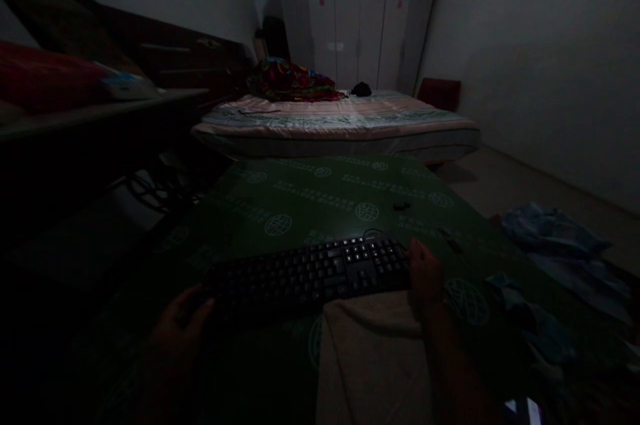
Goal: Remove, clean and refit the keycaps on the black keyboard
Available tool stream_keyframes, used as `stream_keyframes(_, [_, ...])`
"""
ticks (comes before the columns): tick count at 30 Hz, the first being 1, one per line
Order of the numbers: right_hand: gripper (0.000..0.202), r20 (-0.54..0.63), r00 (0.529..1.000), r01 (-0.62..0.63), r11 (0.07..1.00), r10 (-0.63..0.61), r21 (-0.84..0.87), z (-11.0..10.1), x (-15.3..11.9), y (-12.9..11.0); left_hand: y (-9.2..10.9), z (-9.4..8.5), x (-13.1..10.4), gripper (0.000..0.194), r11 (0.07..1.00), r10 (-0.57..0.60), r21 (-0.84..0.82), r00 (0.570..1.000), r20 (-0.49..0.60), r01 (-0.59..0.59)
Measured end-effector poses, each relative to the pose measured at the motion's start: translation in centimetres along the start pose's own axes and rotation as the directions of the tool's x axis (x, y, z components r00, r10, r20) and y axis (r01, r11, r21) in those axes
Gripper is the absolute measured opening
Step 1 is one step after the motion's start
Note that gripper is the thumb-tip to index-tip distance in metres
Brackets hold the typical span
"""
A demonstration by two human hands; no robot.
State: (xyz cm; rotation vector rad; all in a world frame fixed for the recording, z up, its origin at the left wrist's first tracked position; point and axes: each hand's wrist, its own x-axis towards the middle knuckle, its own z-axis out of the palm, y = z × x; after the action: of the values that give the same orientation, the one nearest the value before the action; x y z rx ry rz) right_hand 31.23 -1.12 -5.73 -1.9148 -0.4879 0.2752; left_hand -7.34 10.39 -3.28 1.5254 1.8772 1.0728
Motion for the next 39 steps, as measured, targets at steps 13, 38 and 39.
stream_keyframes(13, [0.062, 0.020, 0.999, 0.026, 1.000, -0.027, 0.007, 0.1, 0.0, 0.2, 0.7, -0.2, -0.2, 0.053, 0.999, 0.019, 0.030, 1.000, -0.002, -0.019])
stream_keyframes(38, [0.063, 0.002, 0.999, 0.035, 0.999, -0.035, 0.007, 0.1, 0.1, 0.2, -0.6, 0.0, 0.5, 0.061, 0.999, 0.027, 0.032, 1.000, 0.003, -0.027])
stream_keyframes(39, [0.063, 0.005, 1.000, 0.030, 0.999, -0.030, 0.013, 0.2, 0.1, 0.3, -0.7, 0.1, 0.6, 0.061, 0.999, 0.032, 0.033, 0.999, 0.000, -0.032])
